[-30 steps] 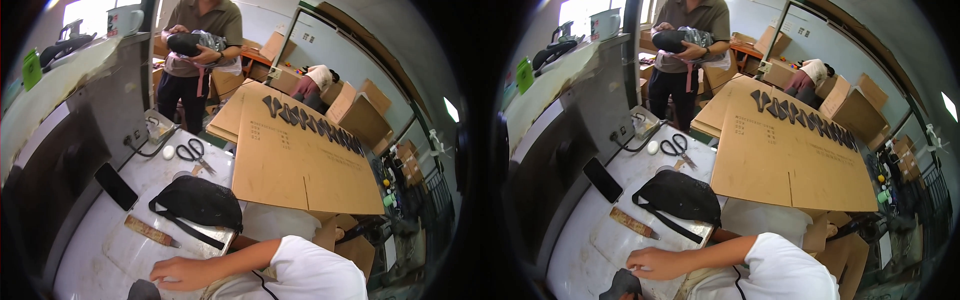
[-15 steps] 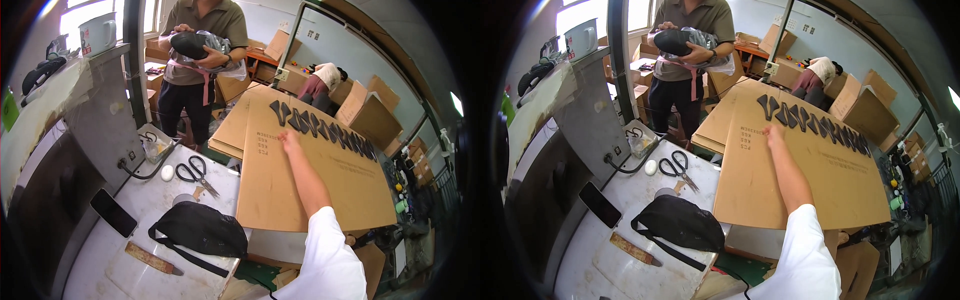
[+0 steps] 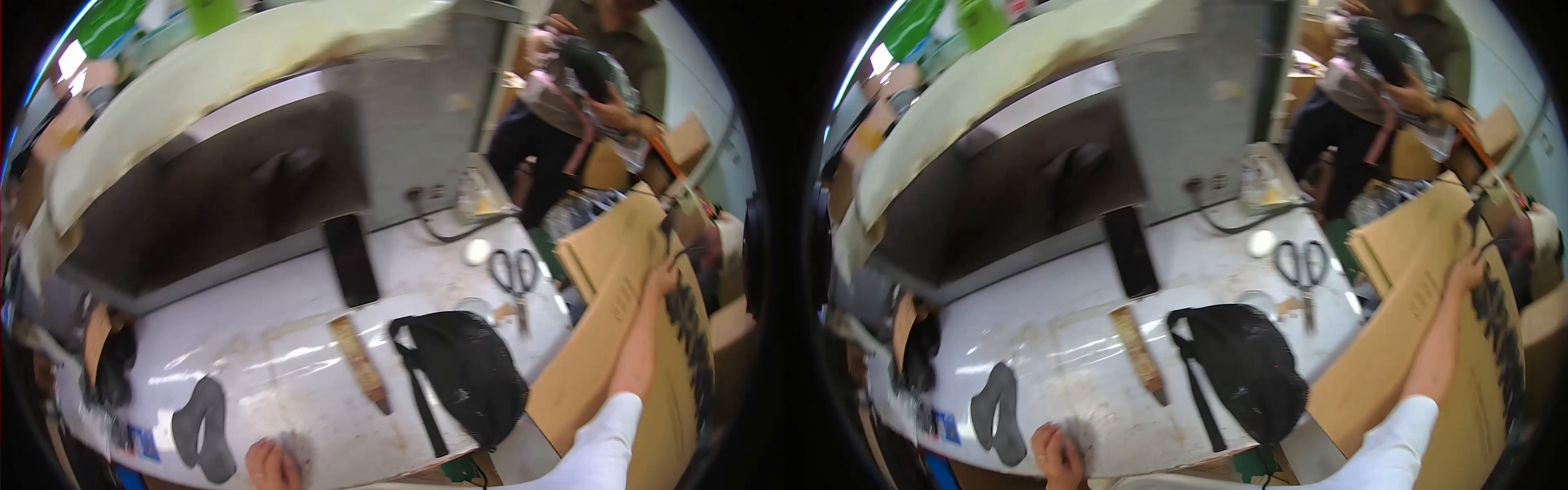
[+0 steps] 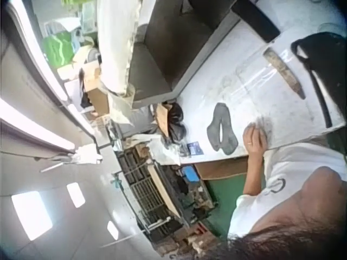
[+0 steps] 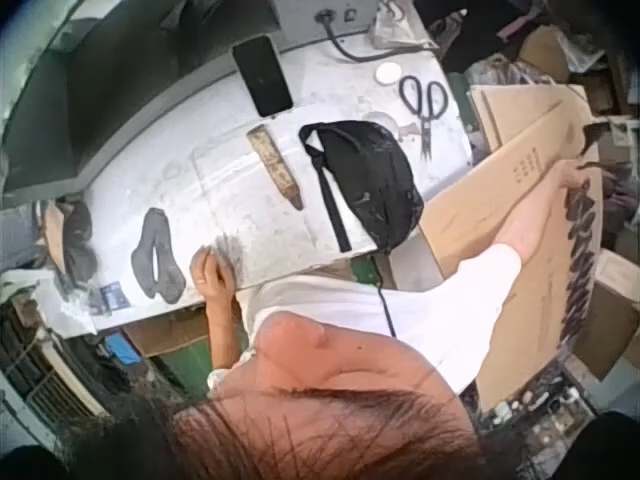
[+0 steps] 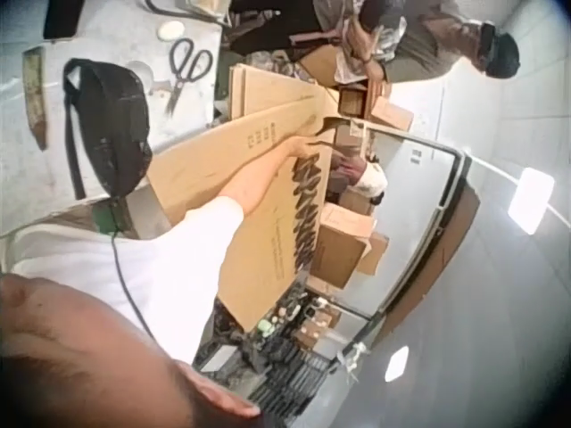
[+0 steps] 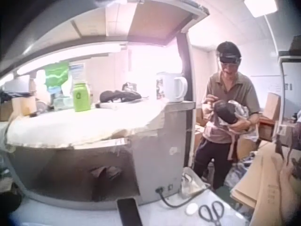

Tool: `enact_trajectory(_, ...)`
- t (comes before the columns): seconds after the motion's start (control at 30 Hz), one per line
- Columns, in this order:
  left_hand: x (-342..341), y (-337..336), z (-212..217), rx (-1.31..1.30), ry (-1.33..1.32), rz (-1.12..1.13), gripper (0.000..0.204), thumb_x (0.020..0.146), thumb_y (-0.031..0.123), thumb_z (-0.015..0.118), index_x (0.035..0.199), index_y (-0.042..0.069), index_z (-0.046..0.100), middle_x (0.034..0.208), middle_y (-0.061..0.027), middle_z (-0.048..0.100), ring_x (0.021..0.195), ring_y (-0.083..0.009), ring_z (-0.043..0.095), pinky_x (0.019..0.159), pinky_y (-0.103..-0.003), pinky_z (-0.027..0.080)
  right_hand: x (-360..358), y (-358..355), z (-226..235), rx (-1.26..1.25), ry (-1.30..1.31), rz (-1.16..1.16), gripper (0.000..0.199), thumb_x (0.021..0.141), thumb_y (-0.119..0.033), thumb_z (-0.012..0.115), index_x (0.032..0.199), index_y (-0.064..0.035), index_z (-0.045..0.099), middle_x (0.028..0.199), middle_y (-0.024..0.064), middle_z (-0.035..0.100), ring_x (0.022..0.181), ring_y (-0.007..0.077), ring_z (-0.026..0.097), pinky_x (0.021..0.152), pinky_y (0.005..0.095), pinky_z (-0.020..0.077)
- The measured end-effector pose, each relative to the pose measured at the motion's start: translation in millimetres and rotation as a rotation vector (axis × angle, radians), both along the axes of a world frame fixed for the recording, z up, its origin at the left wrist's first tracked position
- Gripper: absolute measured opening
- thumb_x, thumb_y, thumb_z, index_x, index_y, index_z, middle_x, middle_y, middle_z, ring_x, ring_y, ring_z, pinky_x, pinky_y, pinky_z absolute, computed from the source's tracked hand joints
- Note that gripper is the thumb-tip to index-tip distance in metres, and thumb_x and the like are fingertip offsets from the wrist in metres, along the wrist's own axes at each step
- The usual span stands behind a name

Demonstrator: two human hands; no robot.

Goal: The recorder is manually fitting and adjusting black covers onto bicycle saddle frames at a workstation.

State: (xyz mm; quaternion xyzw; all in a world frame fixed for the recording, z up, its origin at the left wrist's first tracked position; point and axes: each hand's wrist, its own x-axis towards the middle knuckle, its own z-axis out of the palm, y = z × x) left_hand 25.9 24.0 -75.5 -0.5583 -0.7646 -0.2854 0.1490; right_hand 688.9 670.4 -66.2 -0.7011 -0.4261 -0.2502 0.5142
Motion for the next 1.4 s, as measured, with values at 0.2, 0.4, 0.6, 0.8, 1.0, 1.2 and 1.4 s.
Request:
enact_trajectory(0.2,-15.7,-14.6,-9.2,0.075,-0.023,-0.003,0.028,0.072,-0.001,0.066,0.100,0.000,0.062,0.100,-0.0161,0.062,0.088,-0.0362,0.062,0.076,-0.045,0.052,-49.4,-41.4,-8.1,0.001,-0.034,0.324,0.042,0.100,-0.038,0.054,0.100,0.0022,0.065,0.076,0.0123,0.065,0.069,0.0252,0.061,0.064,0.0372,0.0481)
enact_trajectory(0.4,-21.1,-27.5,5.2,0.210,-0.183,0.031,0.028,0.068,-0.002,0.069,0.095,0.003,0.065,0.093,-0.0116,0.063,0.083,-0.0314,0.062,0.072,-0.041,0.051,-198.5,-215.9,44.6,-0.197,0.421,0.878,0.040,0.102,-0.033,0.053,0.075,-0.0037,0.057,0.057,-0.0038,0.039,0.051,0.0043,0.038,0.045,0.0205,0.0290)
enact_trajectory(0.6,-100.7,-18.6,36.3,-0.052,-0.056,0.348,0.018,0.072,0.008,0.073,0.087,0.004,0.063,0.079,-0.0106,0.057,0.074,-0.0304,0.056,0.067,-0.041,0.044,-326.8,-381.4,124.8,-0.691,0.193,1.552,0.024,0.086,-0.020,0.058,0.074,0.0012,0.059,0.051,0.0010,0.049,0.039,0.0116,0.048,0.039,0.0251,0.0378)
enact_trajectory(0.8,-134.1,-10.8,14.2,-0.374,0.163,0.357,0.012,0.077,0.014,0.067,0.076,0.005,0.061,0.076,-0.0102,0.060,0.073,-0.0270,0.060,0.067,-0.039,0.046,-487.9,-417.0,85.8,-1.931,0.276,2.046,0.028,0.095,-0.023,0.060,0.080,0.0007,0.063,0.056,0.0022,0.056,0.050,0.0082,0.053,0.043,0.0266,0.0383)
enact_trajectory(1.0,-138.9,-30.7,19.3,-0.173,-0.026,0.317,0.006,0.080,0.008,0.065,0.077,0.003,0.061,0.076,-0.0122,0.061,0.073,-0.0282,0.062,0.063,-0.039,0.048,-549.4,-462.0,97.1,-1.055,-1.017,1.533,0.041,0.092,-0.041,0.062,0.093,-0.0002,0.066,0.058,0.0114,0.061,0.055,0.0239,0.063,0.055,0.0339,0.0484)
enact_trajectory(1.2,-130.5,-50.3,24.8,0.152,-0.542,0.346,0.006,0.087,0.004,0.063,0.084,-0.001,0.062,0.075,-0.0144,0.059,0.066,-0.0291,0.059,0.060,-0.039,0.046,-620.1,-490.6,93.2,-0.770,-0.607,2.189,0.039,0.090,-0.030,0.067,0.113,0.0010,0.060,0.077,0.0123,0.066,0.063,0.0301,0.063,0.060,0.0383,0.0515)
enact_trajectory(1.4,-125.7,-47.4,31.6,0.177,-0.537,0.316,0.004,0.085,0.003,0.063,0.085,0.000,0.061,0.077,-0.0147,0.059,0.067,-0.0299,0.059,0.060,-0.039,0.046,-748.3,-524.9,10.5,-0.529,-0.002,2.054,0.025,0.090,-0.020,0.065,0.099,0.0027,0.063,0.075,0.0104,0.065,0.061,0.0222,0.061,0.058,0.0346,0.0494)
